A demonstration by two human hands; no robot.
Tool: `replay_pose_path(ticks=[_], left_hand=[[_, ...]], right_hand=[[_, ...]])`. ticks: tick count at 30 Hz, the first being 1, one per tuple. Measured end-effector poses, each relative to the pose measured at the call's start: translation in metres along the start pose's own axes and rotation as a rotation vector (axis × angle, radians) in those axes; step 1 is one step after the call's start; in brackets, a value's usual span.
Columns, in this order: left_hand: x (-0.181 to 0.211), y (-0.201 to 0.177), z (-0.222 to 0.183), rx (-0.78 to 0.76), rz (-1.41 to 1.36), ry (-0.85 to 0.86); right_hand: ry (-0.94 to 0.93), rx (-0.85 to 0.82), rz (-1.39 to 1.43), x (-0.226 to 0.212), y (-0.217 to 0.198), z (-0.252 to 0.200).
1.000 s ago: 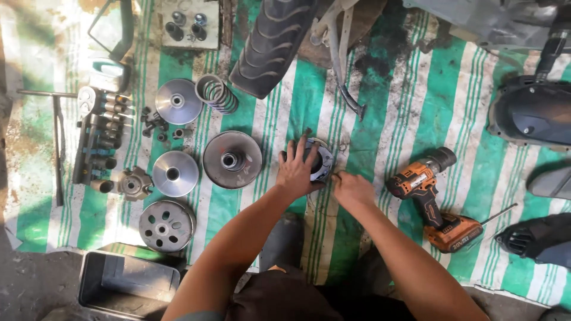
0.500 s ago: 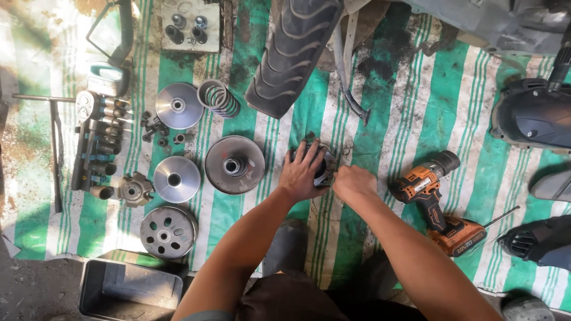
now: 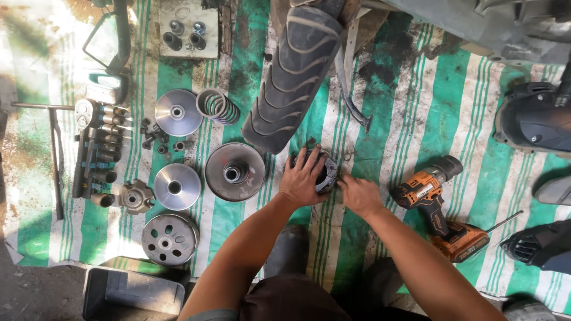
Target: Disassembling and inspecting a motorcycle clutch assembly to check for wear and remove internal pins.
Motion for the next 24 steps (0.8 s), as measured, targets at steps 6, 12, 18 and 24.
replay_pose_path(ticks=[6, 12, 18, 24], left_hand=[[0.000, 0.000, 0.000, 0.030, 0.011, 0.015], [0.000, 0.001, 0.000, 0.003, 0.016, 0.018], [0.001, 0.000, 0.001, -0.010, 0.004, 0.013], [0.001, -0.004, 0.001, -0.067, 0.056, 0.019]], right_hand=[[0.079, -0.163, 0.037, 0.001, -0.003, 0.000], [0.144, -0.413, -0.016, -0.015, -0.016, 0.028], [-0.093, -0.169, -0.056, 0.008, -0.003, 0.013], [0.164, -0.448, -0.022, -0.009, -0.004, 0.019]])
Point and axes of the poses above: each hand's wrist, its own z-axis towards the middle knuckle, its own y-axis out of the palm, x = y × z, the point moved 3 cm from there along z, towards the middle knuckle, and after that the axes turned 10 degrees about -x, right-handed, at the moved point
